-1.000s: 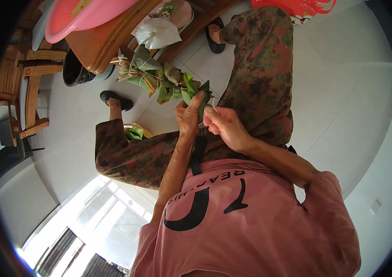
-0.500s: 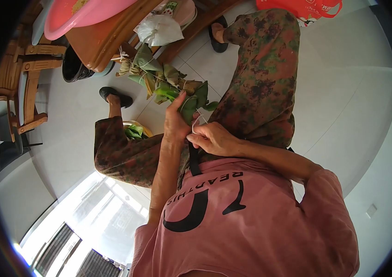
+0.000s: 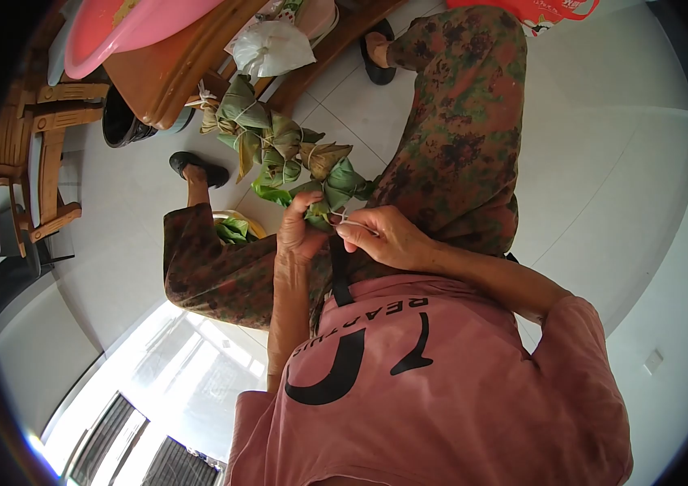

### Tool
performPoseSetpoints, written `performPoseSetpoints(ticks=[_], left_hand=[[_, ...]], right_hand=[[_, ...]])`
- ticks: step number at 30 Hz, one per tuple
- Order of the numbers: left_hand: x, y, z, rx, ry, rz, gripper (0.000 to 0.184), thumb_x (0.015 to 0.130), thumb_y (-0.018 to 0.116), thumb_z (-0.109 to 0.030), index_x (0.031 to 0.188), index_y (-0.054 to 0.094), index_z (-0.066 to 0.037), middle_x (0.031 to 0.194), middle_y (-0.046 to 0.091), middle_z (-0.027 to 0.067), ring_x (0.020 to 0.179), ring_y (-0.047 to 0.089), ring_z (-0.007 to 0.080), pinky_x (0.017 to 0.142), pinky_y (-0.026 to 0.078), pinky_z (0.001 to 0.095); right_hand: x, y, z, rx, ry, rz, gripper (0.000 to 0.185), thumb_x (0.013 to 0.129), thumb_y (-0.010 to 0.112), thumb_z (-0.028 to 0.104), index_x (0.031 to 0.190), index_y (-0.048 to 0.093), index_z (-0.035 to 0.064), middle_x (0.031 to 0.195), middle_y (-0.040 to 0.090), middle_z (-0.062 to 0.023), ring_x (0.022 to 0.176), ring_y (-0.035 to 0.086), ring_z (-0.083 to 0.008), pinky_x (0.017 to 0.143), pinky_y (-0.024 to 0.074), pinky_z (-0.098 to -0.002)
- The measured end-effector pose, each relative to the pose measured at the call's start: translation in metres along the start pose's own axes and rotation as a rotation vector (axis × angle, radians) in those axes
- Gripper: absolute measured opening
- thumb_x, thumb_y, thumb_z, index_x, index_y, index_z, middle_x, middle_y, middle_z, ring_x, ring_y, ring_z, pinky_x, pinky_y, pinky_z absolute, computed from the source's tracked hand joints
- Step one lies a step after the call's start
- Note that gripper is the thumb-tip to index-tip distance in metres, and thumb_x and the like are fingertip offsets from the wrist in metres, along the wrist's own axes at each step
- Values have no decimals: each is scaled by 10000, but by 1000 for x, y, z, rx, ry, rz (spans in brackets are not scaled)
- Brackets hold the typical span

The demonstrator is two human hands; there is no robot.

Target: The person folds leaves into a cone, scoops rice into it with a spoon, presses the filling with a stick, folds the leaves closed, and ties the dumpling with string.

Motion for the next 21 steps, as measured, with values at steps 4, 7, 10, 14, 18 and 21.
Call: performPoseSetpoints(ticks=[4,7,10,14,18,21], left_hand=[[1,-8,-2,-131,-14,-85,191,710,661,-179,825,551,-74,730,558,44,616,526,176,557,416,318],[10,-19,-3,-173,36,-10,195,717,678,-171,836,554,-78,762,571,32,637,535,171,560,421,313],[17,-26,1,-134,122,-109,221,741,694,-200,889,565,-99,789,573,-2,660,532,128,555,422,286],[18,-32,7,-188,239,-116,329,793,642,-356,982,547,-102,864,571,-5,724,520,112,625,427,262],[8,-22,3,-198,218,-32,341,788,622,-327,1008,530,-84,893,574,37,762,523,167,705,440,318],[12,-37,0,-170,176,-14,268,730,643,-192,933,557,-40,866,584,71,753,546,194,668,459,339]], right_hand=[[7,-2,8,34,23,4,329,906,474,271,702,536,20,601,499,-11,568,427,-66,508,345,-242],[13,12,12,-70,-206,4,307,897,499,248,697,528,17,596,506,-19,552,428,-71,501,346,-256],[20,19,10,-163,-126,69,295,890,513,226,688,515,10,576,498,-41,516,418,-82,482,343,-274],[30,23,0,-168,-17,127,321,901,497,250,687,516,11,602,524,-42,533,418,-77,484,343,-271],[34,19,-15,-189,37,132,332,906,489,258,685,517,11,623,545,-43,557,439,-77,499,355,-270],[33,19,-6,-149,-24,118,295,875,514,213,666,517,5,559,510,-80,496,459,-142,483,366,-308]])
Point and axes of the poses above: each hand's wrist, its own x-axis towards the middle knuckle, its own y-axis out of the palm, z = x × y, the point moved 4 cm from there along x, towards the middle knuckle
